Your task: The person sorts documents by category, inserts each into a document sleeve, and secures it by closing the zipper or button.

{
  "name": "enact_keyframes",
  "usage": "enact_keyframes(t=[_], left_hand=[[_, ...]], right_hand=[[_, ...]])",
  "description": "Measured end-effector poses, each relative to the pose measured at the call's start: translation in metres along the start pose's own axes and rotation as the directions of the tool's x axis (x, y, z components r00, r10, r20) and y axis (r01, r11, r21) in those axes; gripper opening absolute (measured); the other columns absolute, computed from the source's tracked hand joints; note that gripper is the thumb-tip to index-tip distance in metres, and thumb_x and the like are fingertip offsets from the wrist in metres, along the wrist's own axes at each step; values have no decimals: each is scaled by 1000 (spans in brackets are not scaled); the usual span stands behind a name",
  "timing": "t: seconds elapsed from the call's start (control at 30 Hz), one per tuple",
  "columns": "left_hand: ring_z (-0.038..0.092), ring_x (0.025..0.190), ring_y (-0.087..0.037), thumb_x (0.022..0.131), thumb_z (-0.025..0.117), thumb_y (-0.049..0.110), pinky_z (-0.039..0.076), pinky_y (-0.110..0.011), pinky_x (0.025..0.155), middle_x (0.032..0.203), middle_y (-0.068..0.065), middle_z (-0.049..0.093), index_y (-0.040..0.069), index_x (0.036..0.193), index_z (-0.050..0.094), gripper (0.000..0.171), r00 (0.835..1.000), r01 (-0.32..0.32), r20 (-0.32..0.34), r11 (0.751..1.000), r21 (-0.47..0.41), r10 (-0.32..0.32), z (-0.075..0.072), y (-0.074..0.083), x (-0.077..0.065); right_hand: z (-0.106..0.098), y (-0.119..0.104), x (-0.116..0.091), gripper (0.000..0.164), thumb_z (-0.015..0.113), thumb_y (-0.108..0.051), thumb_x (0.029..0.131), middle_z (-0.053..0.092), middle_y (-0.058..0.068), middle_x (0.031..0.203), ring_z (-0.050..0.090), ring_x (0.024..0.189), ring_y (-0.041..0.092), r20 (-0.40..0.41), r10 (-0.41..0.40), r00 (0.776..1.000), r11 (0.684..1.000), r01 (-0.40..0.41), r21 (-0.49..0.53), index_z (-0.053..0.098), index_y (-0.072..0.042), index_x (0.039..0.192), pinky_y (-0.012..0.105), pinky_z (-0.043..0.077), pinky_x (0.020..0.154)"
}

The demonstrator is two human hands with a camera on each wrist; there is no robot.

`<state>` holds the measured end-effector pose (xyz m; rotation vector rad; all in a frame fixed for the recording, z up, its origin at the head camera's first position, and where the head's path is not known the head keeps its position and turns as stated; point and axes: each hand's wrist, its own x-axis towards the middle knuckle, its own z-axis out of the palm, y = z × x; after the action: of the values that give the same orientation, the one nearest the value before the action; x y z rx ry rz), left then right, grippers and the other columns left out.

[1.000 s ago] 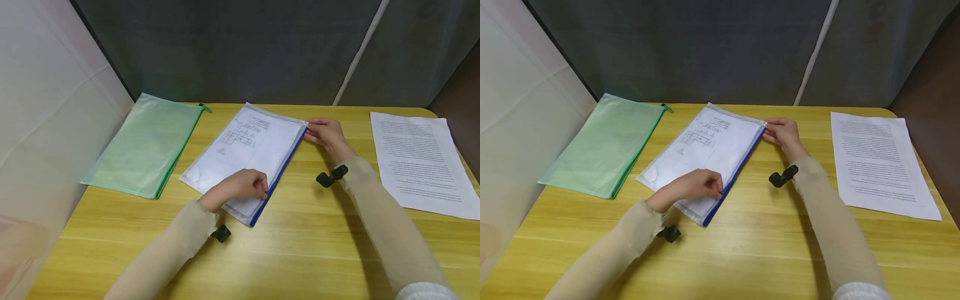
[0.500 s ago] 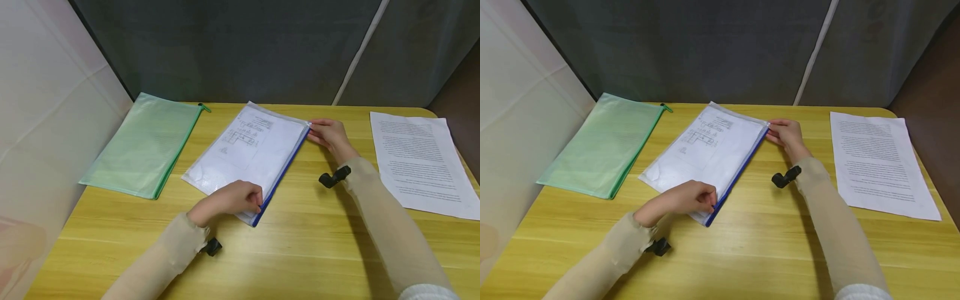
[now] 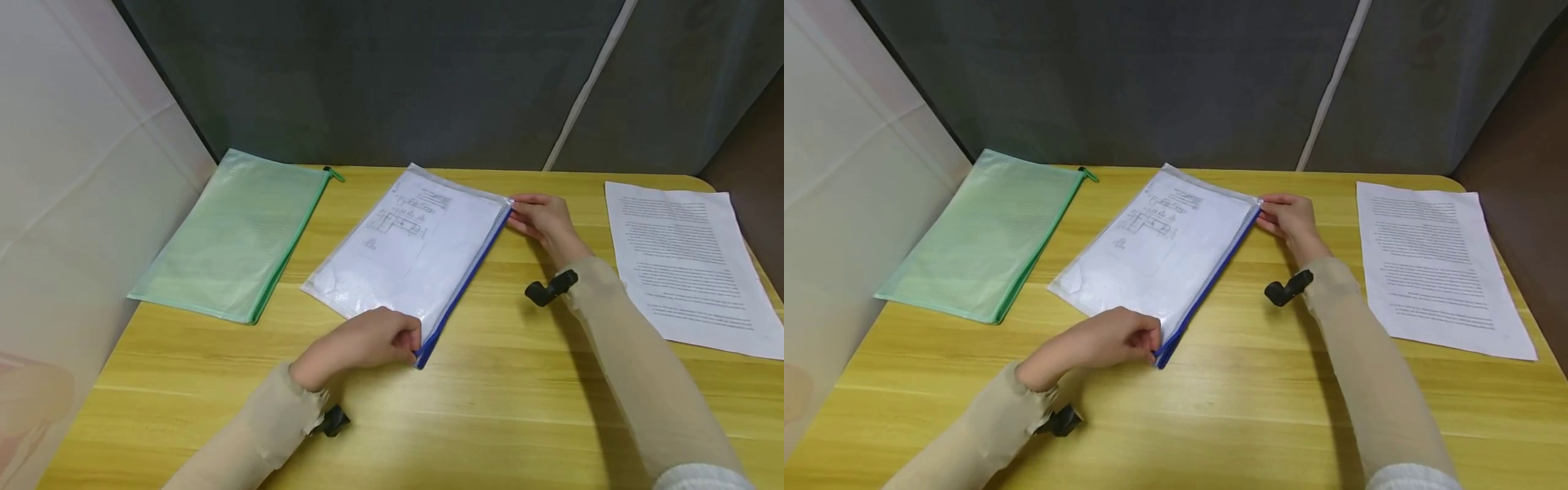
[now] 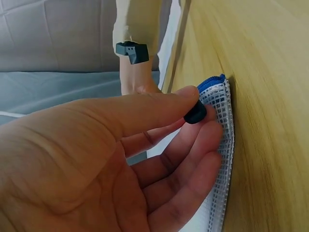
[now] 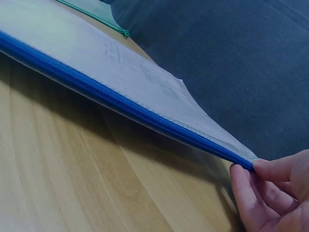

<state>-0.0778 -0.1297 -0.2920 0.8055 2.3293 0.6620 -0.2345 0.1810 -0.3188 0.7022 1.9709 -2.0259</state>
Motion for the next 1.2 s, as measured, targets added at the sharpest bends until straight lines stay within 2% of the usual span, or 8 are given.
enact_keyframes(t=[0.27,0.57,1.07,1.2], left_hand=[[51,69,-4,86,76,16,44,-22,67,71,11,57,23,79,61,17,998,-28,60,999,36,26,2,7,-10],[49,67,-1,85,77,17,42,-20,64,70,14,56,23,78,60,20,988,-60,148,995,79,47,1,16,-17],[44,63,-2,83,79,20,38,-20,60,66,13,49,24,74,57,24,980,-83,188,989,124,58,-4,28,-31],[46,64,-2,83,79,20,39,-20,60,66,13,51,24,75,58,24,980,-80,188,990,115,57,-6,29,-34]], right_hand=[[-5,-1,2,19,64,-10,96,69,-8,76,68,69,4,9,-11,1000,1000,11,13,66,-11,115,20,59,72],[-13,-1,1,16,62,-9,96,69,-9,75,68,69,3,4,-19,1000,1000,19,20,66,-12,112,19,59,71],[-14,-3,0,19,64,-11,96,68,-10,78,68,71,3,-34,10,999,1000,-10,1,68,-14,114,18,58,73],[-13,-3,1,24,64,-11,95,67,-10,80,68,70,3,-52,9,999,1000,-10,-12,67,-13,120,17,58,72]])
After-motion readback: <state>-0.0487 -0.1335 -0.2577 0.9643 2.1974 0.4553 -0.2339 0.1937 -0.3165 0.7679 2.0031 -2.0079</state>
